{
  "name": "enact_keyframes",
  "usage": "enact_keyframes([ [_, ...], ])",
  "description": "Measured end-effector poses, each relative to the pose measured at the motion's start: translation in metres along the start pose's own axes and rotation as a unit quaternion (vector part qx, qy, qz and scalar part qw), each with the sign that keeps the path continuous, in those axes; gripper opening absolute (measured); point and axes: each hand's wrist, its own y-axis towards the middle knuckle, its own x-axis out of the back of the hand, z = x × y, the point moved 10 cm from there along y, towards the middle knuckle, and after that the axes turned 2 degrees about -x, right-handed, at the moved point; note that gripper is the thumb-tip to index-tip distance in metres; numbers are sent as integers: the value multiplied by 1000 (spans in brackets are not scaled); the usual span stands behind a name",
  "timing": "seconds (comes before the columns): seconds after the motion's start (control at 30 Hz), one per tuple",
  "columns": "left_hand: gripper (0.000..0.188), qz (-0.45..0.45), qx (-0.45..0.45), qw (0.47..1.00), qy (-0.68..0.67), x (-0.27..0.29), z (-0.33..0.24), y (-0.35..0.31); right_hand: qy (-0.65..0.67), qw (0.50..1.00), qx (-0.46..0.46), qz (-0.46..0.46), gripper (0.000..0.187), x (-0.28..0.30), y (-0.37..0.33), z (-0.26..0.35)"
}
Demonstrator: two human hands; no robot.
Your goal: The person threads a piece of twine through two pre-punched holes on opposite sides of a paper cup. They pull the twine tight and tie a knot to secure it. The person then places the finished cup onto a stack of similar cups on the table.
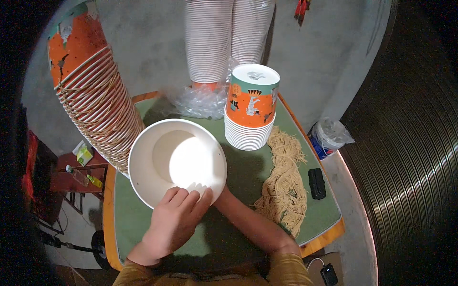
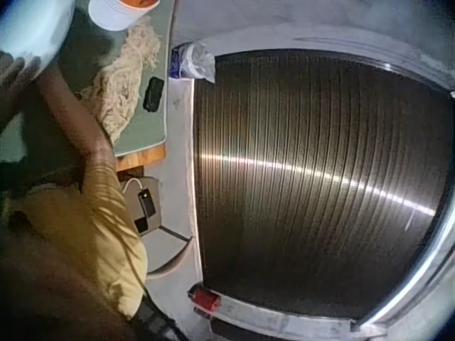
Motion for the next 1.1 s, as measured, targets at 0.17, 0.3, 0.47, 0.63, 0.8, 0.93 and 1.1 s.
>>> enact_keyframes([
  [0.17,43,-12,11,999,-40,6,6,5,-96,994,43,-13,61,10,9,16],
  [0.3,40,-22,13,995,-97,16,14,9,-109,989,89,-38,61,18,-3,36],
  [0.47,36,-137,35,969,-203,37,58,-4,344,937,57,-17,53,-8,-8,105],
  [0.63,30,-378,255,758,-466,20,124,-47,-244,931,269,-46,51,-12,-22,162],
  [0.8,35,-441,307,563,-628,-25,166,-47,-347,885,305,-57,58,-26,-21,186],
  [0.93,45,-391,365,425,-730,-84,178,-44,-366,876,296,-101,62,-33,-30,196],
  [1.1,55,-322,408,354,-778,-136,178,-45,-402,852,307,-134,65,-40,-36,201],
])
